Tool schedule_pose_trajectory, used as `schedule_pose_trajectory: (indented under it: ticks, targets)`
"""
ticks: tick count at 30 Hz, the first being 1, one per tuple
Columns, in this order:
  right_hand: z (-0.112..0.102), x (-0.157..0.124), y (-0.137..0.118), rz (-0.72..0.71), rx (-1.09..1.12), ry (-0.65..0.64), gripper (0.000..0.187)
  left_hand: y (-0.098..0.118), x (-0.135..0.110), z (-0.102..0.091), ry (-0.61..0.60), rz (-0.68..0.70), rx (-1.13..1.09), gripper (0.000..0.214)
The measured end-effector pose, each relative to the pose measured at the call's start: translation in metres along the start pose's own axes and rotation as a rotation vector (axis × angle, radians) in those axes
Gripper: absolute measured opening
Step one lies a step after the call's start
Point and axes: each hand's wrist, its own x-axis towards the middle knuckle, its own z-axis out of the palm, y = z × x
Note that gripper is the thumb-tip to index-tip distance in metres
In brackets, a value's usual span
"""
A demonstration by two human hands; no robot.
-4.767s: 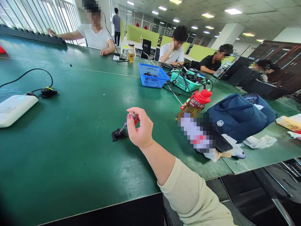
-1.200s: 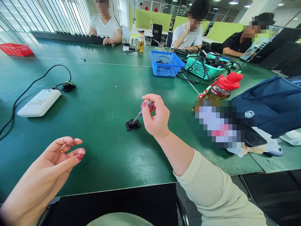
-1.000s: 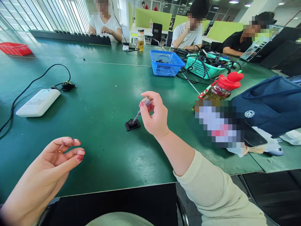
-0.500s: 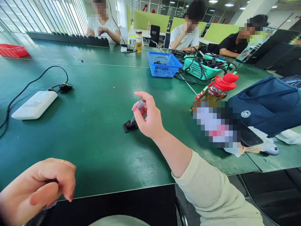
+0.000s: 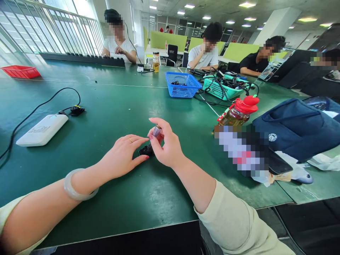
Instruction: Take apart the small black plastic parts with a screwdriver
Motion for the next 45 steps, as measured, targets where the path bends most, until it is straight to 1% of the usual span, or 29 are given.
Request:
schedule_pose_trajectory:
  ticks: [3,6,12,15,18,22,28,31,39,45]
  targets:
    - [0.001,0.001,0.0,-0.002,-0.001,0.011,0.043,-0.008,0.003,0.01,0.0,-0.003,-0.03,0.038]
    - [0.002,0.001,-0.001,0.004,0.008,0.017,0.044,-0.012,0.002,0.014,0.0,0.007,-0.066,0.033]
    - [0.002,0.001,0.001,0.03,-0.042,0.024,0.047,-0.015,-0.001,0.017,-0.002,0.04,-0.108,0.035]
    - [0.002,0.001,0.0,0.003,-0.07,0.033,0.044,-0.015,0.0,0.017,-0.002,0.045,-0.106,0.034]
    - [0.001,0.002,-0.003,-0.03,-0.093,0.015,0.037,-0.016,-0.001,0.017,0.02,0.042,-0.104,0.032]
    - [0.001,0.0,-0.004,-0.044,-0.093,0.0,0.038,-0.017,-0.002,0.016,0.031,0.043,-0.112,0.031]
    - [0.004,-0.005,0.001,-0.071,-0.08,0.091,0.032,-0.017,-0.002,0.015,0.031,0.042,-0.128,0.028]
    - [0.004,-0.007,0.002,-0.087,-0.07,0.113,0.031,-0.016,-0.002,0.015,0.028,0.041,-0.131,0.03]
    - [0.006,-0.007,0.002,-0.126,-0.099,0.129,0.034,-0.018,-0.003,0.018,0.032,0.06,-0.124,0.029]
    - [0.006,-0.006,0.004,-0.114,-0.137,0.126,0.036,-0.019,-0.003,0.018,0.035,0.057,-0.133,0.03]
